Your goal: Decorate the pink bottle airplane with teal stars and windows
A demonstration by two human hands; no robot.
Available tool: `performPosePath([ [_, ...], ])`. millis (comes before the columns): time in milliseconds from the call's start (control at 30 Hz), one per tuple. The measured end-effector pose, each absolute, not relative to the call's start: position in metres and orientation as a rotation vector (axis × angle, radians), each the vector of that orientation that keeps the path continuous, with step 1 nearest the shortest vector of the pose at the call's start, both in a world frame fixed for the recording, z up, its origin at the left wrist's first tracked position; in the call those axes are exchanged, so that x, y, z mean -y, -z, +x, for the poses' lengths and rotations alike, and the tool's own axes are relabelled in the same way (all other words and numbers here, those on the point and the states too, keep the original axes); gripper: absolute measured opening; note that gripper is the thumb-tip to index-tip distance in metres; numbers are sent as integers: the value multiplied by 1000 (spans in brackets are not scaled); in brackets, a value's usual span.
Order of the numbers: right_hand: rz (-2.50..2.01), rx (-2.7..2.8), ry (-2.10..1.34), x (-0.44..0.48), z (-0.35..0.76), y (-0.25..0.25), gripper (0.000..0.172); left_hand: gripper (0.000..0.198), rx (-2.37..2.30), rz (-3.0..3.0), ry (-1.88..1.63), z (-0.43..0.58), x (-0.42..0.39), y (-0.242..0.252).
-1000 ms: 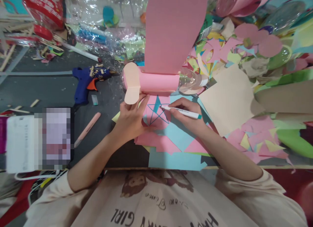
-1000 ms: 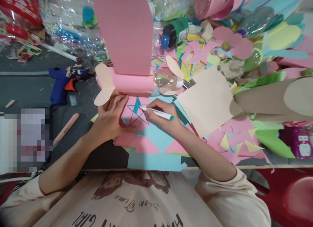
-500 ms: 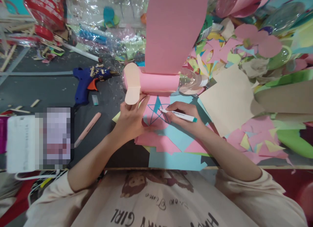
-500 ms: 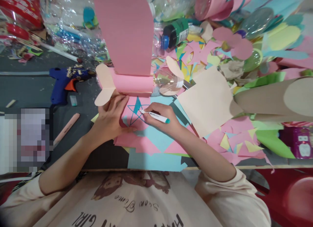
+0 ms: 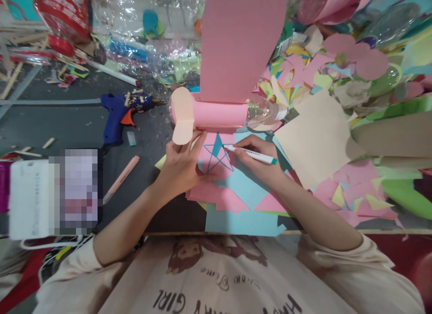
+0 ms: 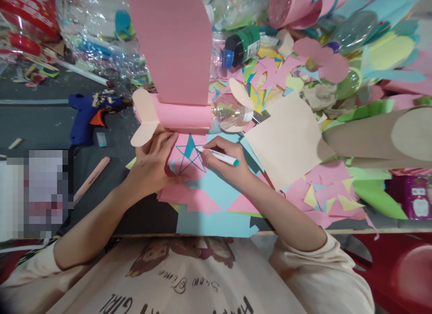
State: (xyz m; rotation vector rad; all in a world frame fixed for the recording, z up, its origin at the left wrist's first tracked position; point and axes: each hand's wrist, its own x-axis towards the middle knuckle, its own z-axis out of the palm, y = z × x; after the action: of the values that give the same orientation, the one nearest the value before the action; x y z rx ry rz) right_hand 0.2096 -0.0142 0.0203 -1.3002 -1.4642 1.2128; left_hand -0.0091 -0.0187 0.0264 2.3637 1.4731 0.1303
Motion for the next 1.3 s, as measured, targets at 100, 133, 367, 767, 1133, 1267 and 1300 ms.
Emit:
performPosePath([
  [100,-1292,1463,-1251,14,210,-21,9,93,-1481,2361,-137,-8,19,-26],
  [133,-1288,1469,-1255,14,210,-22,9,93,-1482,2359,-136,-8,19,-26],
  [367,-1276,1492,-1227,16,210,-25,12,90,-1473,2356,-115,-8,19,-28],
  [767,-1159,1776,-1236,14,213,-28,15,92,-1483,2342,-86,-6,18,-29],
  [1133,-1317,1552,-1167,14,209,-25,14,90,-1468,2333,-76,-6,18,-32],
  [1267,-1208,1757,-1208,14,212,-29,15,91,-1482,2347,-108,-6,18,-29],
  [1300,-1175,1795,-1230,14,213,-29,15,91,-1488,2349,-111,-6,19,-29],
])
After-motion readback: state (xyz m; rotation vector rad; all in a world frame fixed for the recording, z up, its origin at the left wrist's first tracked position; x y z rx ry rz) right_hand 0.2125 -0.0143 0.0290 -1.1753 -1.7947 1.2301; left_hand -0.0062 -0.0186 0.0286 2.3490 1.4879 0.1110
